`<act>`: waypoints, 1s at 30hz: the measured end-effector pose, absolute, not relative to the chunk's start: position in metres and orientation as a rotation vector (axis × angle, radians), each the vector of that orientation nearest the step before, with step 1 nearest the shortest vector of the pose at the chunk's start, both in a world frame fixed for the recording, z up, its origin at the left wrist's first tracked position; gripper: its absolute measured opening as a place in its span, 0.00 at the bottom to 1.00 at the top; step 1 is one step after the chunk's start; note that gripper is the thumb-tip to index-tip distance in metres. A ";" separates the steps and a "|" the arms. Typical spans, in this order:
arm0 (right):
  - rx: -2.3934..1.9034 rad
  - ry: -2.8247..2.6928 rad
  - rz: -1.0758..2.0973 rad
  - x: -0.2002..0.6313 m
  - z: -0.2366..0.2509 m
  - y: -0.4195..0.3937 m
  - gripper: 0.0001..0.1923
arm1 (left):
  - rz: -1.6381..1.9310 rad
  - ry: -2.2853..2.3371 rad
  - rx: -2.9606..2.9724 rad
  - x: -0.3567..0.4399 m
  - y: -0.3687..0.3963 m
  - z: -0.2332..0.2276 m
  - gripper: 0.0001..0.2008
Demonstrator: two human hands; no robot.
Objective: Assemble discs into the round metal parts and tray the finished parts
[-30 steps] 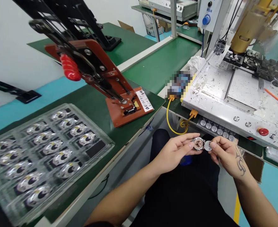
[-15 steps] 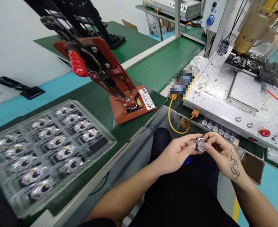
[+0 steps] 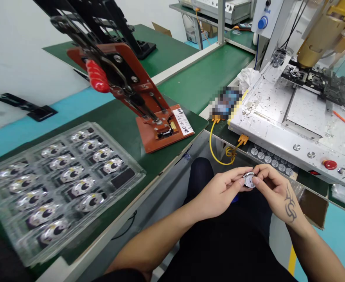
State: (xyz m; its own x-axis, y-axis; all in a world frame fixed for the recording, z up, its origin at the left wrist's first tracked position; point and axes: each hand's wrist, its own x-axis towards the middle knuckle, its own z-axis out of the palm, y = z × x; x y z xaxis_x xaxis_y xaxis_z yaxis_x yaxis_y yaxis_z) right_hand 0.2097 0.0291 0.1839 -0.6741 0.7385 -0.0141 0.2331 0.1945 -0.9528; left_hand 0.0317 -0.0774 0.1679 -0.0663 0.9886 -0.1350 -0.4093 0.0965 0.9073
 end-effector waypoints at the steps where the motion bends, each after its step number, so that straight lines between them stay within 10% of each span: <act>1: -0.908 -2.024 1.481 0.210 0.184 0.029 0.14 | 1.356 1.030 0.779 0.032 -0.078 0.168 0.22; 18: -0.848 -2.200 0.890 0.210 0.166 0.031 0.12 | 1.300 1.370 1.147 0.034 -0.077 0.166 0.22; 30: -0.974 -1.627 1.682 0.188 0.163 0.029 0.19 | 1.424 1.258 0.839 0.023 -0.068 0.176 0.21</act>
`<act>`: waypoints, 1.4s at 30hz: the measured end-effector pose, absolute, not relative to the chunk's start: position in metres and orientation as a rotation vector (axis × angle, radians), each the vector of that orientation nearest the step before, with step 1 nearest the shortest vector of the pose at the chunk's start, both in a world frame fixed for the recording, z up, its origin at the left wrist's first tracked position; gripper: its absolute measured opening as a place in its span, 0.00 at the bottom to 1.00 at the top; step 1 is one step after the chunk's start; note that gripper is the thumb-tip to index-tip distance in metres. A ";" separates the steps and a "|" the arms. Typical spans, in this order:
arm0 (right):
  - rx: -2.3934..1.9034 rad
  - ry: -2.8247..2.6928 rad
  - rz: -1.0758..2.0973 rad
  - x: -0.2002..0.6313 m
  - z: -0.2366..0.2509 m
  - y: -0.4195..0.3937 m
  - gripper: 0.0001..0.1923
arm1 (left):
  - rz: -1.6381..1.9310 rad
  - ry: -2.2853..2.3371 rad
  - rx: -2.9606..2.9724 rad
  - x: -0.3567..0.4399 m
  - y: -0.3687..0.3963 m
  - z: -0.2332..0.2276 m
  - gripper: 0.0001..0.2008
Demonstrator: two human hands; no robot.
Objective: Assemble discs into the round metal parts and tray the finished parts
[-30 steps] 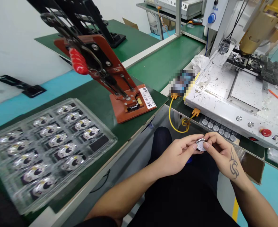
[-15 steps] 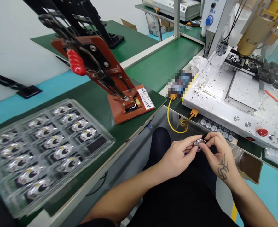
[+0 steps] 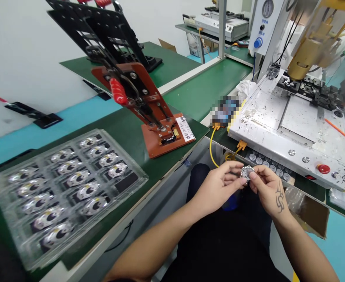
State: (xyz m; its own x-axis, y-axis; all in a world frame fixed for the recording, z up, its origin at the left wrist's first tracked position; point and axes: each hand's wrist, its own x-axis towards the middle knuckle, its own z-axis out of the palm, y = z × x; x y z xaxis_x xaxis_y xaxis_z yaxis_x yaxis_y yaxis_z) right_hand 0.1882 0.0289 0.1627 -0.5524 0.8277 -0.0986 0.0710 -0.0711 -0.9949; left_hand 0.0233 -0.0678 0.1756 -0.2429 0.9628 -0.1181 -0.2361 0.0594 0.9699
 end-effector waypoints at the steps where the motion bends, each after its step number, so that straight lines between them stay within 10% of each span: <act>1: -0.975 -1.599 1.713 0.187 0.162 0.028 0.19 | 1.435 1.245 0.808 0.025 -0.068 0.174 0.18; 25: -0.785 -1.853 1.593 0.182 0.175 0.025 0.11 | 1.472 1.420 1.010 0.022 -0.078 0.184 0.08; 31: -0.341 -2.382 1.113 0.183 0.183 0.049 0.26 | 1.474 1.505 1.058 0.016 -0.079 0.184 0.07; 42: -0.041 -2.385 0.699 0.118 0.215 0.070 0.20 | 1.936 2.122 2.137 -0.112 -0.087 0.275 0.08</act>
